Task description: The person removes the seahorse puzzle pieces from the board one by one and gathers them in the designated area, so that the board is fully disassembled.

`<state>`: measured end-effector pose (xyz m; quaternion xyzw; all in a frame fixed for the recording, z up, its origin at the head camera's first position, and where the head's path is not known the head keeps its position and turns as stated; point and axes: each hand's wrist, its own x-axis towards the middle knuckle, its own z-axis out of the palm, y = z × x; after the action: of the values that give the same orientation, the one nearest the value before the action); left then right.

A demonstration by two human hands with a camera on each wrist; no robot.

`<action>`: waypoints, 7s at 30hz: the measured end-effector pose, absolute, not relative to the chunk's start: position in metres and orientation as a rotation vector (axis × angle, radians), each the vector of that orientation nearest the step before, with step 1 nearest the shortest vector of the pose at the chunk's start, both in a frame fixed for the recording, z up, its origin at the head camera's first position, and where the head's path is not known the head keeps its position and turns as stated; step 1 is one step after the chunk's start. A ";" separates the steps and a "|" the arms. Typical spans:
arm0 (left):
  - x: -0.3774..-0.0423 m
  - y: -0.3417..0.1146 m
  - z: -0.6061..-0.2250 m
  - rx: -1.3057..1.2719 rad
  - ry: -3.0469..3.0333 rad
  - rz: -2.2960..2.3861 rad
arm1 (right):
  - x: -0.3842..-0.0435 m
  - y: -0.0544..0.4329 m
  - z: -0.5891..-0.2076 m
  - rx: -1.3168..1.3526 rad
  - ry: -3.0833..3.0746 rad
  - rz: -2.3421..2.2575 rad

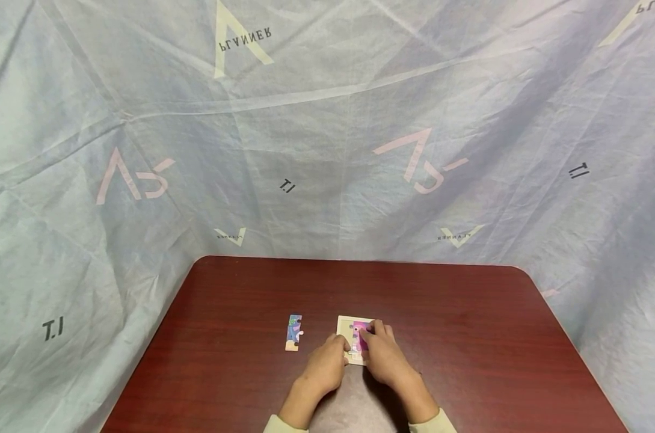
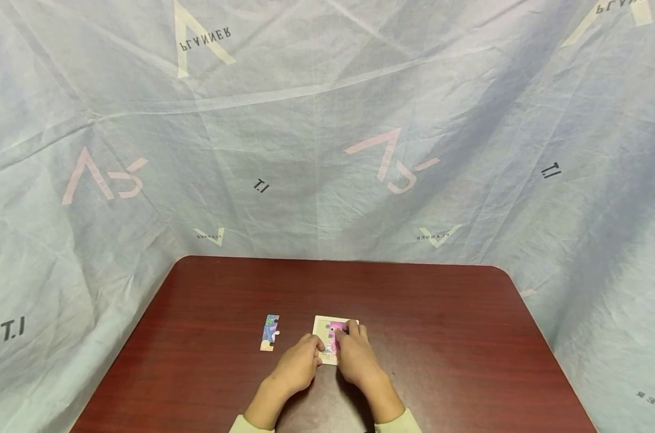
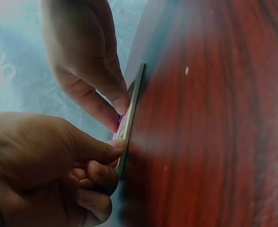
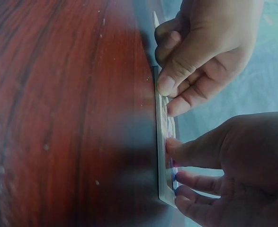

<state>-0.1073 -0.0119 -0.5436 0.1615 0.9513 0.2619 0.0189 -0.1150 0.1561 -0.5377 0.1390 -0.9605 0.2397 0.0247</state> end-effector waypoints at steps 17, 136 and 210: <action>-0.106 -0.005 -0.544 0.416 2.916 0.879 | -0.117 0.159 -0.538 0.454 -2.954 0.720; -0.108 -0.010 -0.543 0.458 2.915 0.869 | -0.118 0.157 -0.534 0.466 -3.005 0.668; -0.101 -0.044 -0.538 0.451 3.005 0.872 | -0.116 0.158 -0.539 0.440 -2.969 0.718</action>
<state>-0.1006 -0.0442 -0.5378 0.1425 0.9505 0.2760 -0.0098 -0.1161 0.1577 -0.5393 0.1424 -0.9617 0.2326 0.0276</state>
